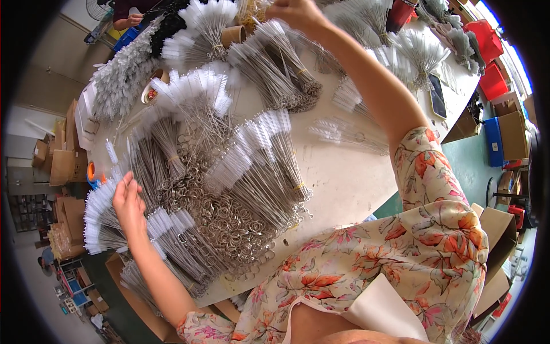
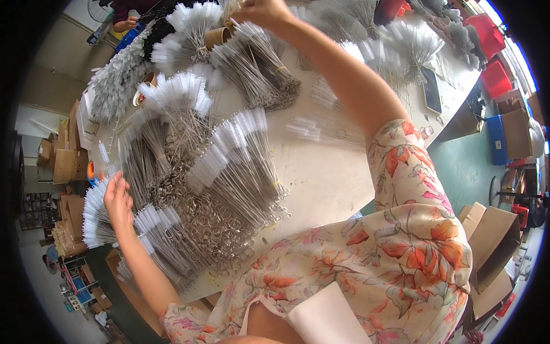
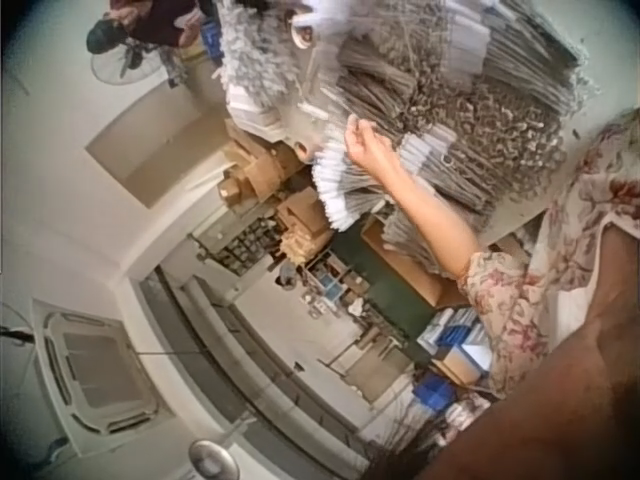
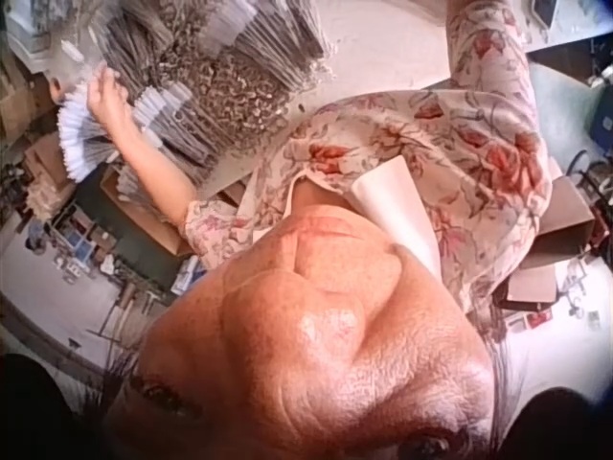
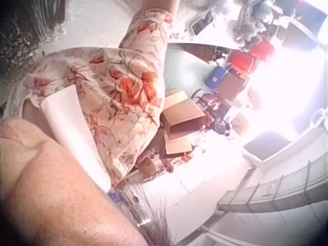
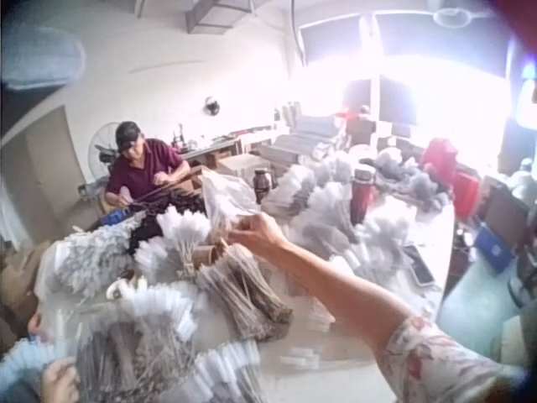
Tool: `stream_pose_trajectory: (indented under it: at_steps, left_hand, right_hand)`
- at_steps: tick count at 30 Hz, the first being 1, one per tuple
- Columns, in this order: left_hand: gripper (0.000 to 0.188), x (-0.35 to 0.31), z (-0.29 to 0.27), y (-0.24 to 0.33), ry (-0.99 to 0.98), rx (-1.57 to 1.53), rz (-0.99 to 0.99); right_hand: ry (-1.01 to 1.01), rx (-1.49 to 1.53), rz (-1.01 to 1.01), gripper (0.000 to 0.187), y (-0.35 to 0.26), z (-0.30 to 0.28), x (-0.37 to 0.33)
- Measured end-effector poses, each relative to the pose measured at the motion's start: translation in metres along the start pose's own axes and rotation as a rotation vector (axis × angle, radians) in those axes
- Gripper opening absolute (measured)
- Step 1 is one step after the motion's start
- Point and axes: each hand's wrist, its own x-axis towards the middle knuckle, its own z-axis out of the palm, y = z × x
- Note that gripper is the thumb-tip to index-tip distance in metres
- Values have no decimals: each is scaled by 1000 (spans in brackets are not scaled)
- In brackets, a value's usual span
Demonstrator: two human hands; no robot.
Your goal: Assembling small industrial brushes by attaching metal rings to white brush heads.
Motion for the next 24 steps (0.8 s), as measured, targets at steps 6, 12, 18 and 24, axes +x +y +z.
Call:
stream_pose_trajectory:
  at_steps: [6, 12, 18, 24]
  left_hand:
    - [19, -69, 3, -7, 43, -163, -1]
    - [22, -99, -12, -24, 50, -291, -70]
    - [23, -120, -1, -39, 27, -438, -149]
    - [23, -134, 5, -40, -17, -555, 7]
  right_hand:
    - [-329, 693, -23, 22, 115, -18, 62]
    - [-124, -494, 132, 28, 86, 5, 27]
    - [-164, -318, 115, 30, 114, -5, 44]
    - [548, 58, -189, 21, 57, -56, 40]
